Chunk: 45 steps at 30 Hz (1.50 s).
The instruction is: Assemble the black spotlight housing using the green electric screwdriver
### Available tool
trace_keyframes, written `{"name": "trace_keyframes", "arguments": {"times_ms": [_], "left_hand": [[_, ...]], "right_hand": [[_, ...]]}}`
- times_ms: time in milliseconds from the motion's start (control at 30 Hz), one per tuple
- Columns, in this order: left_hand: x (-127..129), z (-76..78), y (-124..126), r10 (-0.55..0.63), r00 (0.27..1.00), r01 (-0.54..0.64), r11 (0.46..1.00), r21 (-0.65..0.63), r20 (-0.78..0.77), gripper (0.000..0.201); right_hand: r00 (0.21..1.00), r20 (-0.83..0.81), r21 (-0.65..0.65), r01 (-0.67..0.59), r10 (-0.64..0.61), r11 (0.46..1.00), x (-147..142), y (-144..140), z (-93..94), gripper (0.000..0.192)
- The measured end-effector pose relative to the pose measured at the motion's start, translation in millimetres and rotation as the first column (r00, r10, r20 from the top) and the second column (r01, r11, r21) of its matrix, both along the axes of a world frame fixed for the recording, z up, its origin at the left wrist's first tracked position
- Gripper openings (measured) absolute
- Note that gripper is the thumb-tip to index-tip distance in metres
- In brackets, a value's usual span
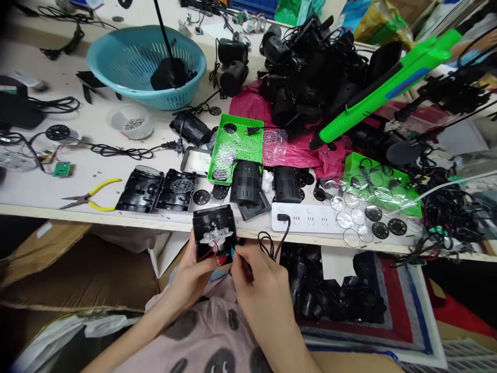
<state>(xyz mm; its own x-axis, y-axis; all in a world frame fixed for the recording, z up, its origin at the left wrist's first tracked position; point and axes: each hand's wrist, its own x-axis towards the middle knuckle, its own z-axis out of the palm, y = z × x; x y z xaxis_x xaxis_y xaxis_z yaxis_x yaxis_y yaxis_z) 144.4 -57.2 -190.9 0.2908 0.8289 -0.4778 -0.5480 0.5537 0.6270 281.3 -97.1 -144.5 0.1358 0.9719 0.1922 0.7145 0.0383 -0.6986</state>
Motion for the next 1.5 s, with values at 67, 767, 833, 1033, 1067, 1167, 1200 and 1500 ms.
{"name": "trace_keyframes", "arguments": {"times_ms": [67,767,833,1033,1067,1167,1200,1500], "left_hand": [[-0.9,-0.3,-0.3,0.014,1.0,-0.013,1.0,-0.025,0.018,0.08],[4.7,-1.1,0.9,0.091,0.987,-0.091,0.996,0.006,-0.133,0.071],[4.3,0.1,2.0,0.113,0.984,-0.115,0.993,-0.007,-0.138,0.074],[3.9,1.5,5.1,0.155,0.98,-0.163,0.985,-0.061,-0.122,0.081],[4.6,0.9,4.9,0.158,0.98,-0.166,0.984,-0.065,-0.118,0.083],[7.1,-1.0,3.6,0.146,0.983,-0.154,0.985,-0.073,-0.108,0.083],[7.9,-1.3,3.2,0.14,0.984,-0.149,0.986,-0.075,-0.106,0.083],[9.3,-1.4,6.3,0.196,0.97,-0.204,0.978,-0.045,-0.143,0.074]], "right_hand": [[0.999,0.029,-0.052,-0.013,0.015,0.999,-3.8,1.1,-2.0,0.009],[0.941,0.316,-0.069,-0.108,0.125,0.992,-9.0,-12.2,-13.5,0.023],[0.949,0.284,-0.072,-0.119,0.135,0.99,-9.3,-11.4,-13.3,0.021],[0.999,-0.039,-0.177,-0.038,0.032,0.983,-5.7,-14.0,-13.1,0.017],[0.997,-0.073,-0.216,-0.016,0.0,0.976,-4.5,-14.8,-12.7,0.015],[0.998,-0.063,-0.299,-0.001,-0.019,0.954,-1.6,-16.3,-12.1,0.014],[0.999,-0.03,-0.293,0.002,-0.011,0.956,-1.1,-16.5,-12.5,0.014],[0.956,0.266,-0.075,-0.106,0.122,0.992,0.5,-13.0,-13.6,0.02]]}}
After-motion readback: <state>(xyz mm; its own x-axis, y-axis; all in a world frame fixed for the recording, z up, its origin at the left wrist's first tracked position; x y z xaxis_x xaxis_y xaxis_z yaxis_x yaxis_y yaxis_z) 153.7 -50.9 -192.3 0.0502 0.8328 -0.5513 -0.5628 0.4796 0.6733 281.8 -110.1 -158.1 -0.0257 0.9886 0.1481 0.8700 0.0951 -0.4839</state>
